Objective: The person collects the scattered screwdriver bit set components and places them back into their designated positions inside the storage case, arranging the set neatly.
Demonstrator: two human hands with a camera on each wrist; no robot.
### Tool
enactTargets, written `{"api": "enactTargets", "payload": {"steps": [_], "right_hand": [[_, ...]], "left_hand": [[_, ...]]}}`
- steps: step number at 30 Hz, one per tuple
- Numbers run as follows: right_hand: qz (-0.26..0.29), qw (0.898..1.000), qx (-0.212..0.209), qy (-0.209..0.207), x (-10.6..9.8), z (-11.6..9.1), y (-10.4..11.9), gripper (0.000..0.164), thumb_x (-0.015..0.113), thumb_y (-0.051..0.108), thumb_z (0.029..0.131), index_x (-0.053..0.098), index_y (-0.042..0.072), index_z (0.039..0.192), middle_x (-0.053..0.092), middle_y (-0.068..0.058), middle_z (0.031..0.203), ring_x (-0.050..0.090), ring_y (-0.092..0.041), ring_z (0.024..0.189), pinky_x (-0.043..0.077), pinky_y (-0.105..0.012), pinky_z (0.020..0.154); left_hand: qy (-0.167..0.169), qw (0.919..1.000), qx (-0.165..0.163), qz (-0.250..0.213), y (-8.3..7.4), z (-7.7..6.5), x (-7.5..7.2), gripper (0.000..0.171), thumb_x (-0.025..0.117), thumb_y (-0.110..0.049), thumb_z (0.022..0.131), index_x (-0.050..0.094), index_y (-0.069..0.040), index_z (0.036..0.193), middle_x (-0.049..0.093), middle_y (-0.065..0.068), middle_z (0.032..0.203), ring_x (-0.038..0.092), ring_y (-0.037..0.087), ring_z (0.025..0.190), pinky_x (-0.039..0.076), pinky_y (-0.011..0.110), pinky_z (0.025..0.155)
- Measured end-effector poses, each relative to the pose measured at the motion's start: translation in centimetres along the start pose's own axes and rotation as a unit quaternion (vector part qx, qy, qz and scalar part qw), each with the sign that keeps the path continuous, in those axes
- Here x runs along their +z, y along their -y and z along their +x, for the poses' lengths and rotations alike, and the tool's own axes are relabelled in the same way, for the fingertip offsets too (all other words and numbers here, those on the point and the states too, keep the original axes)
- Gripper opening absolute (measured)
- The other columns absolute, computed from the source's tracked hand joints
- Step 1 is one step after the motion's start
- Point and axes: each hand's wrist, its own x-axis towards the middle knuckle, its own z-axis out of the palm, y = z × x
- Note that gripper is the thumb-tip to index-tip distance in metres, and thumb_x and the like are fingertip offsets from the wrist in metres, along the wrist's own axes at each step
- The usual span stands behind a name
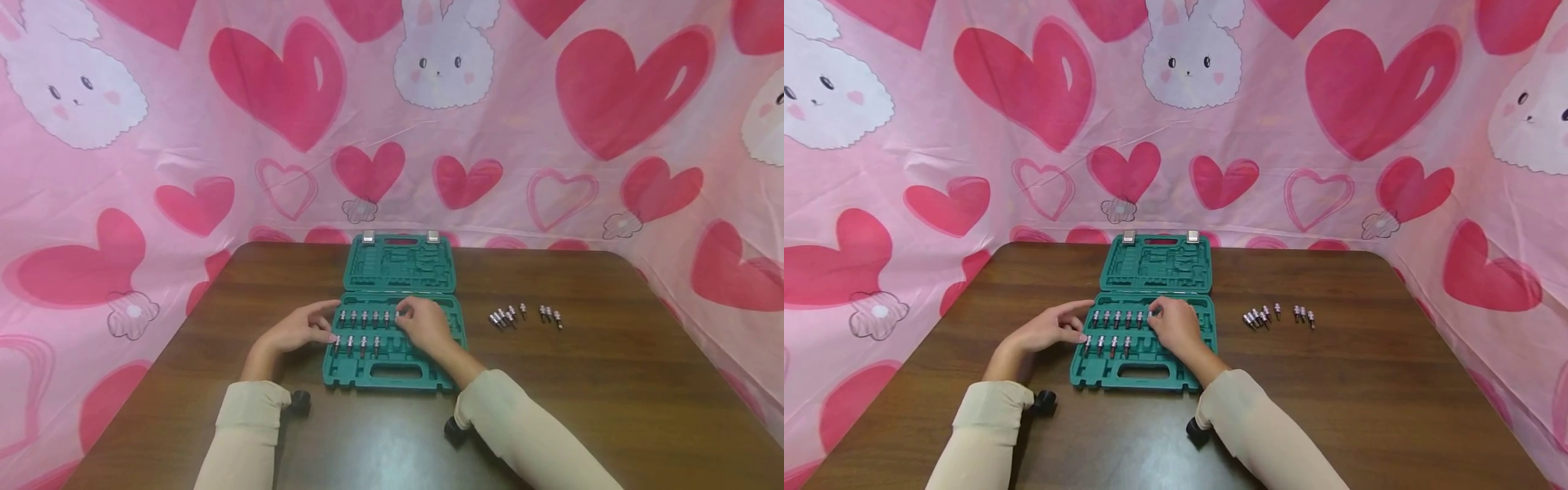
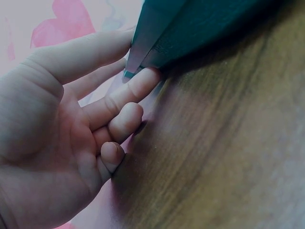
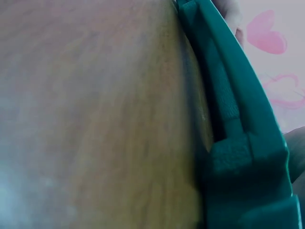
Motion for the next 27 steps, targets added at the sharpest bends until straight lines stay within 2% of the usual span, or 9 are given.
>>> {"api": "enactTargets", "payload": {"steps": [5,9,12,15,21,27], "right_hand": [[0.005,1.0,-0.009,0.001,0.0,0.3,-0.1,0.007,0.072,0.02,0.089,0.073,0.015,0.092,0.063,0.005,0.074,0.056,-0.013,0.068,0.047,-0.035,0.066],[-0.005,1.0,-0.011,-0.002,-0.1,0.7,0.0,0.008,0.071,0.022,0.09,0.075,0.016,0.089,0.07,0.005,0.085,0.062,-0.016,0.082,0.05,-0.04,0.077],[-0.018,1.0,-0.007,-0.004,-0.1,0.9,0.0,0.008,0.072,0.023,0.09,0.075,0.017,0.086,0.07,0.005,0.087,0.063,-0.017,0.089,0.049,-0.042,0.083],[-0.028,1.0,0.003,-0.004,0.0,1.1,0.0,0.009,0.072,0.026,0.09,0.074,0.019,0.084,0.069,0.006,0.086,0.063,-0.017,0.089,0.049,-0.042,0.084],[-0.054,0.998,0.005,-0.017,0.1,1.1,-0.3,0.014,0.072,0.031,0.089,0.07,0.02,0.081,0.066,0.007,0.08,0.06,-0.016,0.078,0.049,-0.041,0.076],[-0.056,0.998,0.002,-0.02,0.2,1.3,-0.4,0.017,0.072,0.032,0.088,0.068,0.019,0.079,0.057,0.007,0.065,0.052,-0.015,0.066,0.045,-0.036,0.065]], "left_hand": [[0.002,1.0,0.0,0.001,0.0,0.0,-0.1,0.076,0.074,-0.022,0.085,0.036,-0.012,0.15,0.068,0.007,0.093,0.063,0.023,0.09,0.045,0.049,0.094],[0.004,1.0,0.004,0.001,0.0,0.0,-0.1,0.078,0.074,-0.022,0.085,0.035,-0.009,0.151,0.068,0.007,0.093,0.063,0.024,0.091,0.045,0.051,0.095],[0.004,1.0,0.001,-0.002,0.0,0.1,-0.1,0.077,0.074,-0.022,0.085,0.035,-0.011,0.151,0.068,0.007,0.093,0.063,0.023,0.091,0.044,0.051,0.095],[0.005,1.0,0.003,-0.002,-0.1,0.1,-0.1,0.076,0.074,-0.021,0.086,0.035,-0.01,0.15,0.068,0.007,0.093,0.063,0.023,0.091,0.044,0.052,0.096],[0.005,1.0,0.005,-0.005,-0.3,0.1,-0.1,0.075,0.074,-0.019,0.086,0.036,-0.009,0.15,0.068,0.008,0.092,0.063,0.024,0.09,0.044,0.052,0.095],[0.004,1.0,0.0,-0.003,-0.3,0.0,-0.1,0.075,0.073,-0.02,0.086,0.035,-0.01,0.15,0.068,0.007,0.092,0.063,0.023,0.091,0.044,0.051,0.095]]}}
